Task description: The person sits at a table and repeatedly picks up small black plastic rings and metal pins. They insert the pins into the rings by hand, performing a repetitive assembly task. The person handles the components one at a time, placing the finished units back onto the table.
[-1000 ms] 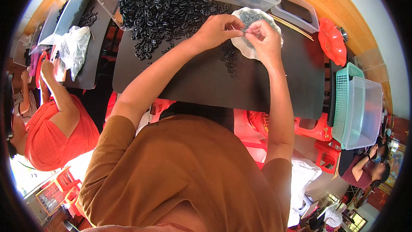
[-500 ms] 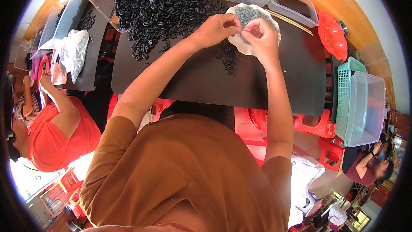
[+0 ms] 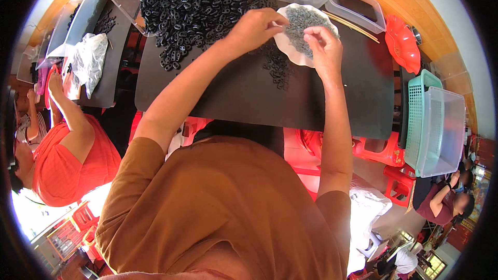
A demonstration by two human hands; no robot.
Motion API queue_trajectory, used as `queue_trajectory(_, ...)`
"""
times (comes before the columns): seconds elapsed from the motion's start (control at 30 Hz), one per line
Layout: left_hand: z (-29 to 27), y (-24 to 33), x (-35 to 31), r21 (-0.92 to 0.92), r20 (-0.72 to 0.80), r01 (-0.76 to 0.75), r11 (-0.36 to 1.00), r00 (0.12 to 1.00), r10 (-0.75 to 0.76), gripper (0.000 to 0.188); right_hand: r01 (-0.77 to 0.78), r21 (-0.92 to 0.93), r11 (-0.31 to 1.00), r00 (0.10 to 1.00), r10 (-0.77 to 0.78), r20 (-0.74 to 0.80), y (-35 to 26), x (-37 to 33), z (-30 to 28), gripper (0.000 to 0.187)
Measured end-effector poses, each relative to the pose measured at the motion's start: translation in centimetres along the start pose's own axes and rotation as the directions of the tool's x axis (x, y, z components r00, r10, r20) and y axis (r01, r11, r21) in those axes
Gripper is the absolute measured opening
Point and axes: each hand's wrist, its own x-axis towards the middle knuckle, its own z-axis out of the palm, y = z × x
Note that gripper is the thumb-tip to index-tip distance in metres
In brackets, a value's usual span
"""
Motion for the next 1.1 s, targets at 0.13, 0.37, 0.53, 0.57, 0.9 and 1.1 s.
queue_trajectory(0.13,-4.1,-0.2,-3.5,0.055,0.002,0.056,0.997,0.998,-0.057,0.01,-0.069,0.12,0.99,0.998,0.07,-0.008,-0.6,-0.7,0.2,0.013)
queue_trajectory(0.37,-5.7,1.0,-8.2,0.234,0.072,0.035,0.972,0.996,-0.054,0.012,-0.027,0.282,0.959,0.999,0.014,0.046,-0.6,-0.9,1.2,0.013)
queue_trajectory(0.53,-3.6,1.0,-7.6,0.318,0.079,0.025,0.948,0.995,-0.053,0.015,-0.022,0.401,0.916,0.997,-0.011,0.078,-1.9,-1.3,2.8,0.012)
queue_trajectory(0.57,-3.6,1.0,-7.5,0.325,0.094,0.029,0.945,0.994,-0.063,0.014,-0.027,0.422,0.906,0.997,-0.006,0.077,-2.2,-1.5,3.1,0.012)
queue_trajectory(0.9,-4.1,1.1,-7.6,0.129,0.067,0.043,0.991,0.996,-0.052,0.01,-0.048,0.538,0.842,0.99,-0.032,0.138,-3.1,-2.3,4.5,0.015)
queue_trajectory(1.1,-4.9,1.5,-7.3,-0.553,0.149,0.439,0.708,0.888,-0.435,0.009,-0.082,0.526,0.846,0.985,-0.01,0.17,-3.7,-2.4,5.7,0.01)
